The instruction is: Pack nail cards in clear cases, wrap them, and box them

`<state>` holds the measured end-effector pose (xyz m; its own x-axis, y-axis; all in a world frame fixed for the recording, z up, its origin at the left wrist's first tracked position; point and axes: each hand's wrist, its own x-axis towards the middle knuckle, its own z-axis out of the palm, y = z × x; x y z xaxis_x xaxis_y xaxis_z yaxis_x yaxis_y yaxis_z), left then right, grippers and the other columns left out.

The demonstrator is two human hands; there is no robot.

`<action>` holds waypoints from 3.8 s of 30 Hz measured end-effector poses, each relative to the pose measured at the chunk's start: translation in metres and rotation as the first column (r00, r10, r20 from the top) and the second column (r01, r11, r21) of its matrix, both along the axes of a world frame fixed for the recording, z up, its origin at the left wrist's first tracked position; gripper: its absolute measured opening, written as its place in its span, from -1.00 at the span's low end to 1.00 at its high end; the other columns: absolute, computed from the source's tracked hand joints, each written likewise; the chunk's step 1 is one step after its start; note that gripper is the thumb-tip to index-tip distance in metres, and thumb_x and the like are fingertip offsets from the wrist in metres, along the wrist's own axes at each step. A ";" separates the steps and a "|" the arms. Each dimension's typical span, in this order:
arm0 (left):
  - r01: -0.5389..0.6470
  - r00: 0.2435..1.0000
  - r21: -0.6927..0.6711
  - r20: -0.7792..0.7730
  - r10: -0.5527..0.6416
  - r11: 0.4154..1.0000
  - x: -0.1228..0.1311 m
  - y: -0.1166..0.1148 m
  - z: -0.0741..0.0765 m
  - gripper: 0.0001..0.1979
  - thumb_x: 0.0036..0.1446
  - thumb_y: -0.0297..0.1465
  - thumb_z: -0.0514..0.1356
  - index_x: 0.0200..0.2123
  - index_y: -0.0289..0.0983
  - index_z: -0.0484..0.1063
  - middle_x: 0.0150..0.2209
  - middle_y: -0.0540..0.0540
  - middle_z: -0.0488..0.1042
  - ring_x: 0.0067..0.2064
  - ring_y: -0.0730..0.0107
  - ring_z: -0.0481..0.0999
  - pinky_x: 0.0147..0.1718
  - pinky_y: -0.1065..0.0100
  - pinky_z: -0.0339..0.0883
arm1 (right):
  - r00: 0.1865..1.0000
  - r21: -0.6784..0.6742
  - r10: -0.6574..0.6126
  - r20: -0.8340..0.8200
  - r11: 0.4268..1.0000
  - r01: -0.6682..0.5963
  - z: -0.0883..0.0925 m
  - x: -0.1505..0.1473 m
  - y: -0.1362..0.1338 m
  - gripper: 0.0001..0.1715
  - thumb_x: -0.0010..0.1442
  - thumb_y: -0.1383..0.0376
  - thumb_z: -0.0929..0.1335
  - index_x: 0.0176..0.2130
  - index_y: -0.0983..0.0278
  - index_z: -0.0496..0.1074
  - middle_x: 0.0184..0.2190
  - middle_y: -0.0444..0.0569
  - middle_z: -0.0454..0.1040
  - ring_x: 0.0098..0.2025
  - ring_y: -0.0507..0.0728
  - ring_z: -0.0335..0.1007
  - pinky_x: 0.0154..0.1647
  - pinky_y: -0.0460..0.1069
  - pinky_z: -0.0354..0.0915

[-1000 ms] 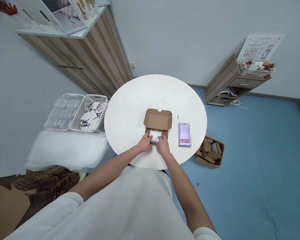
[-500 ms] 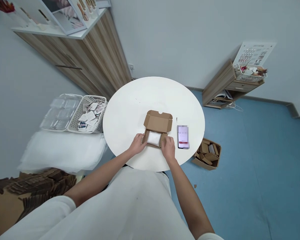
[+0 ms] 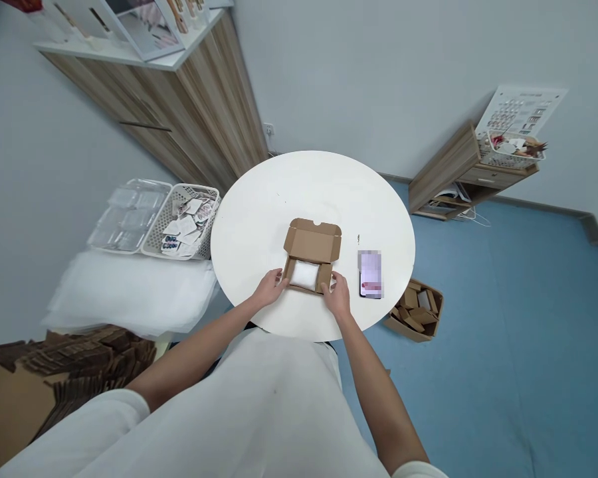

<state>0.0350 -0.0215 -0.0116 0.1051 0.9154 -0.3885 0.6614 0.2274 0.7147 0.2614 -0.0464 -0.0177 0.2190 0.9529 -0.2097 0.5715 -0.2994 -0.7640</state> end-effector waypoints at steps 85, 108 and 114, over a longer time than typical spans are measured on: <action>0.280 0.955 0.269 -0.180 -0.238 0.922 -0.014 -0.040 0.002 -0.40 -0.10 -0.37 0.14 0.08 -0.18 0.11 0.00 -0.14 0.30 0.07 0.08 0.22 -0.01 0.08 0.10 | 0.914 -0.005 0.371 0.164 0.927 -0.375 0.000 -0.001 -0.056 -0.33 0.05 0.11 0.26 0.13 0.21 0.07 0.04 0.06 0.26 0.08 0.24 0.14 0.12 0.24 -0.03; 0.080 0.996 0.177 0.030 -0.086 0.981 0.003 0.000 0.040 -0.57 0.12 -0.27 0.03 0.06 -0.22 0.18 -0.20 -0.12 0.31 -0.18 0.33 0.36 -0.21 0.30 0.29 | 0.971 -0.101 0.235 -0.031 0.966 -0.237 0.050 0.019 0.005 -0.43 0.21 0.04 0.05 0.11 0.18 0.18 -0.25 -0.01 0.32 -0.11 0.13 0.26 -0.02 0.06 0.13; 0.091 0.992 0.231 -0.109 -0.067 0.969 0.004 -0.002 0.042 -0.54 0.08 -0.23 0.06 0.05 -0.23 0.22 -0.26 -0.10 0.26 -0.23 0.32 0.34 -0.28 0.31 0.29 | 0.977 -0.121 0.210 0.029 0.971 -0.205 0.056 0.018 0.008 -0.44 0.19 0.02 0.08 0.05 0.19 0.28 -0.26 0.01 0.38 -0.14 0.16 0.31 -0.08 0.05 0.18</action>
